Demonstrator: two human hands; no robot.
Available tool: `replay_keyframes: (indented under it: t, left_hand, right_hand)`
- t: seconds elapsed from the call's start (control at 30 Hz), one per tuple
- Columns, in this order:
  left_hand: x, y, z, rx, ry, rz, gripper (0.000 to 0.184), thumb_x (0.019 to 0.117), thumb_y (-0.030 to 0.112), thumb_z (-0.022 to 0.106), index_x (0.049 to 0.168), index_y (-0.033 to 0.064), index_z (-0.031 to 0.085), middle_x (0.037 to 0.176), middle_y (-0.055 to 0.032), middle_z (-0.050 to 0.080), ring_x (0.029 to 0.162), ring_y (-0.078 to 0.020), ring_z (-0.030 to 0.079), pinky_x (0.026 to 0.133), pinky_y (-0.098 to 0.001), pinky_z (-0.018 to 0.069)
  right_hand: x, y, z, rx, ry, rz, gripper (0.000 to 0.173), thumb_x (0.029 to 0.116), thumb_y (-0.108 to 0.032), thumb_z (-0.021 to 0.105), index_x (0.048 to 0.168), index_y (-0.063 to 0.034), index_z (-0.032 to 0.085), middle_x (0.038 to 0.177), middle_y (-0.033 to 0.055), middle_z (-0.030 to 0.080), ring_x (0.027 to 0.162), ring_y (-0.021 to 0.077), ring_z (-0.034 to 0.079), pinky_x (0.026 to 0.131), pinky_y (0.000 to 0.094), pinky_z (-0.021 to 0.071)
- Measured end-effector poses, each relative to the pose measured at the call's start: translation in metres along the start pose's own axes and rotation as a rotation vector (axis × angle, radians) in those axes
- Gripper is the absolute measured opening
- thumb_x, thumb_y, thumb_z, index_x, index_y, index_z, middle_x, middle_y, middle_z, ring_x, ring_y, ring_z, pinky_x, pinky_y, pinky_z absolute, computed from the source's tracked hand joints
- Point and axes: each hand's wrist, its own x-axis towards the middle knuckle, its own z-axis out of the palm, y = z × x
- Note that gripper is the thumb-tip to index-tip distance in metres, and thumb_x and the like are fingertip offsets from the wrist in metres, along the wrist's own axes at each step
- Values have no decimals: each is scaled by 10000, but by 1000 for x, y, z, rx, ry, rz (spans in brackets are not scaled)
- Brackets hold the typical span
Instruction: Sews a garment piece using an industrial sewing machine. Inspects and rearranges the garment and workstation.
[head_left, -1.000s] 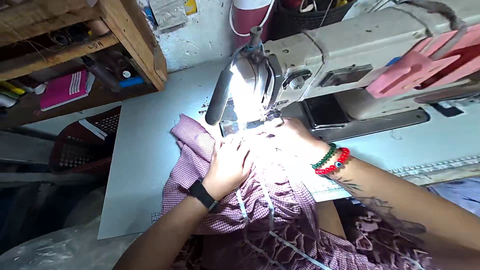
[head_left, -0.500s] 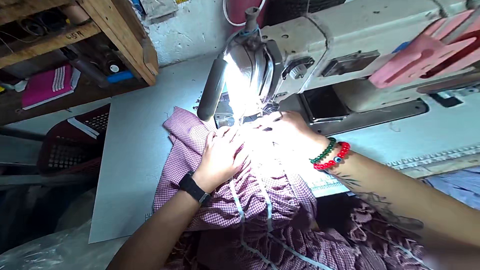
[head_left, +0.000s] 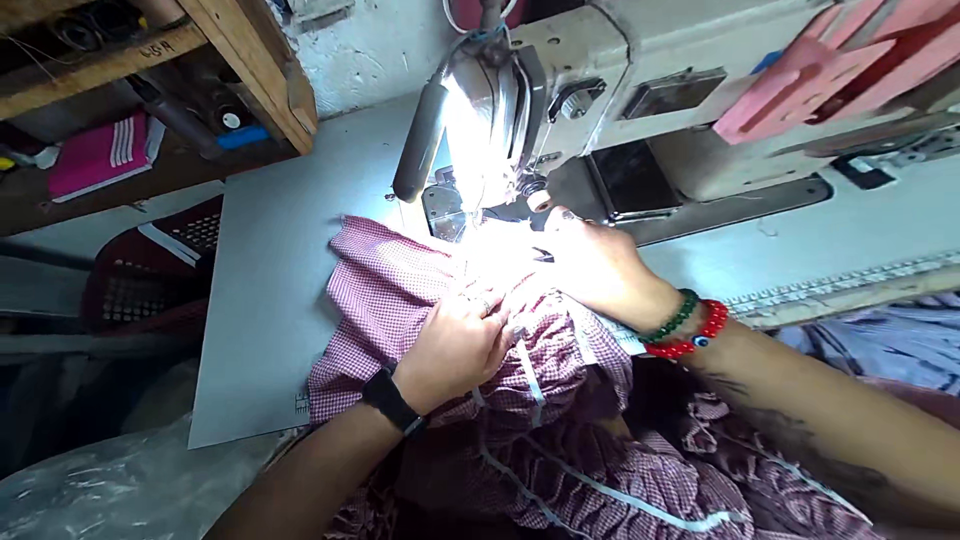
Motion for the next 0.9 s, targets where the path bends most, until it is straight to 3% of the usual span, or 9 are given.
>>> replay_keyframes:
  t: [0.13,0.23,0.3,0.4,0.47,0.6,0.73,0.9]
  left_hand:
    - [2,-4,1,2,29,23,360,1064,264,465,1180,104,766,1305,-62,708,1298,-212,610,1157,-433,418]
    - [5,-8,2,-20,67,58,344,1048,242,485,1145,93,780,1235,-64,733,1253,-194,633,1163,-408,410]
    - [7,-10,1,-20,72,59,339,1042,246,495,1076,94,795,1206,-62,741,1239,-196,639,1142,-408,430]
    - [7,-11,0,-16,54,45,344,1045,262,493,1065,105,799,1226,-55,735,1271,-206,620,1104,-419,462]
    - [7,-11,2,-23,51,39,345,1048,269,495,1088,107,797,1256,-51,728,1293,-208,609,1123,-424,451]
    - [7,-10,1,-26,56,52,344,1047,283,509,1130,110,794,1282,-41,728,1319,-203,604,1174,-425,409]
    - [8,-10,2,-35,65,80,337,1044,281,522,1057,95,802,1245,-35,744,1283,-177,629,1176,-409,409]
    - [7,-8,1,-49,55,78,343,1044,279,516,1075,98,805,1245,-37,746,1289,-193,630,1174,-419,414]
  right_hand:
    - [7,4,4,28,54,-37,248,902,-136,747,1150,-123,752,1047,204,671,863,407,686,633,586,540]
    - [16,5,4,71,51,-37,277,948,-121,705,1219,-155,747,1045,218,689,893,431,687,681,615,536]
    - [31,4,1,47,-7,17,271,967,-187,676,1225,-214,752,1061,214,707,932,429,697,698,613,536]
    - [45,-3,-8,11,-107,130,282,988,-295,670,1258,-249,737,1160,188,701,1033,408,684,770,608,536]
    - [51,-7,-13,16,-131,180,272,985,-275,669,1242,-225,741,1202,190,690,1064,409,676,797,616,531]
    - [58,-7,-14,60,-77,166,222,979,-195,655,1148,-75,732,1175,264,669,1039,481,667,766,666,506]
    - [64,-7,-17,104,-41,156,224,977,-199,665,1079,-8,724,1112,294,676,1027,505,661,772,678,490]
    - [70,-6,-20,83,-39,142,260,984,-207,646,1019,41,718,1096,310,672,1025,511,658,779,675,482]
